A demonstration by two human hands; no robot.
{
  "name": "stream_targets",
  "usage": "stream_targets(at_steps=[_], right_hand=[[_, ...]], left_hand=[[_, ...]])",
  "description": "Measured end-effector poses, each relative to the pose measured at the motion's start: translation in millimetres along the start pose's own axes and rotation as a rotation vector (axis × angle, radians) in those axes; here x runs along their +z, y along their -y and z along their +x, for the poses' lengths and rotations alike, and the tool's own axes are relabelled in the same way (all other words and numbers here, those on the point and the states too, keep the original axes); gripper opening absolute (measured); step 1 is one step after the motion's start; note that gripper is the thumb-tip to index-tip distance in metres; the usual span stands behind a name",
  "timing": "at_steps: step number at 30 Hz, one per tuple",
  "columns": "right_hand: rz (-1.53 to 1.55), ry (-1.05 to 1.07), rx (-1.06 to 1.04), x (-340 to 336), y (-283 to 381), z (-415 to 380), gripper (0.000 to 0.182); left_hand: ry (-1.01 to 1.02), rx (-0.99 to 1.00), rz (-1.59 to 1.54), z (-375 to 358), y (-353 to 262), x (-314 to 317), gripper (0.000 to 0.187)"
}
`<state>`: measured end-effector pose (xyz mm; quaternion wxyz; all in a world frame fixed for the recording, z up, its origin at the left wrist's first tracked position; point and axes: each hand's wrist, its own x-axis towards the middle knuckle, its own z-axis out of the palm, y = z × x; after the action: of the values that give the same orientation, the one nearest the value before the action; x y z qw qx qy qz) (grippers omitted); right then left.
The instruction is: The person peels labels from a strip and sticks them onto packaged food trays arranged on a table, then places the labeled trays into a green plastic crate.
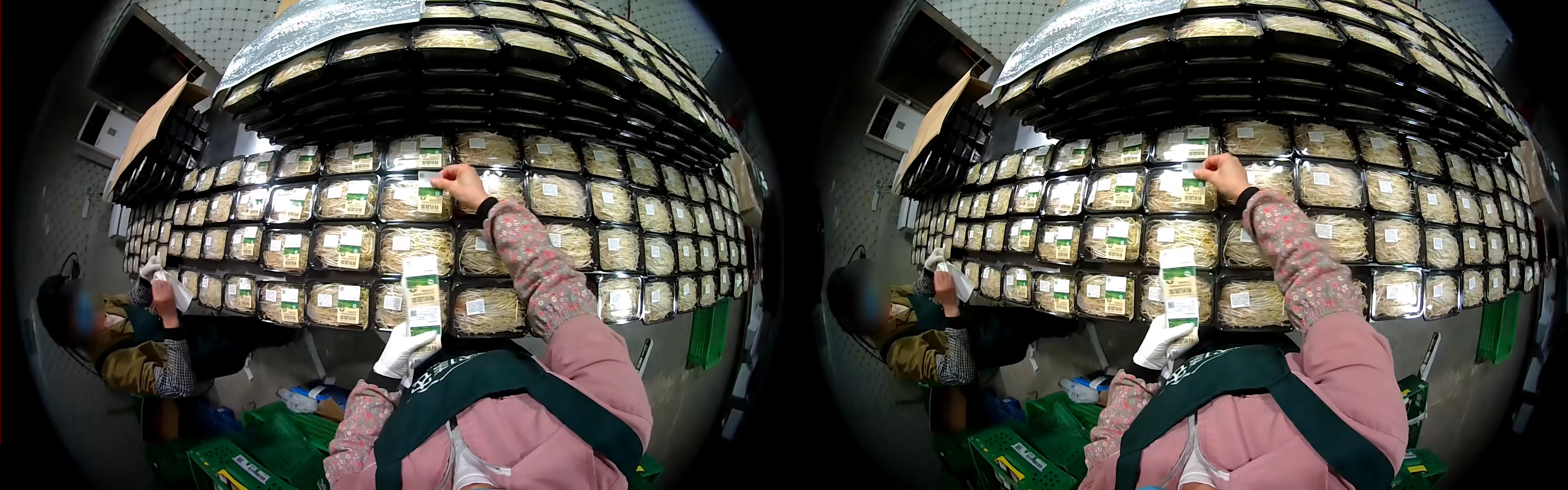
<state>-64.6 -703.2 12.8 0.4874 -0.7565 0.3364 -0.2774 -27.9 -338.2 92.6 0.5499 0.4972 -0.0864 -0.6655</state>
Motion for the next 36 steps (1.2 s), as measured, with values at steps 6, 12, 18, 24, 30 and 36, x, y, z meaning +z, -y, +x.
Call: stream_targets(at_steps=[6,12,18,24,30,36], right_hand=[[-0.848,-0.053,-0.286,4,20,-26,0.046],[0.149,0.514,0.008,-14,98,-66,0.069],[0.347,0.668,-0.064,-10,129,-126,0.020],[0.108,0.337,-0.298,4,121,-154,0.012],[0.338,0.033,-0.042,-12,96,-126,0.013],[0.365,0.256,0.250,-4,90,-113,0.018]], left_hand=[[-0.104,0.158,-0.107,8,-1,-5,0.030],[-0.151,0.228,0.069,16,-13,1,0.033],[-0.061,0.587,0.141,26,-54,28,0.079],[-0.110,0.425,0.358,29,-29,9,0.043],[-0.006,0.156,0.352,-32,12,-42,0.031],[-0.078,0.115,0.270,-74,31,-86,0.030]])
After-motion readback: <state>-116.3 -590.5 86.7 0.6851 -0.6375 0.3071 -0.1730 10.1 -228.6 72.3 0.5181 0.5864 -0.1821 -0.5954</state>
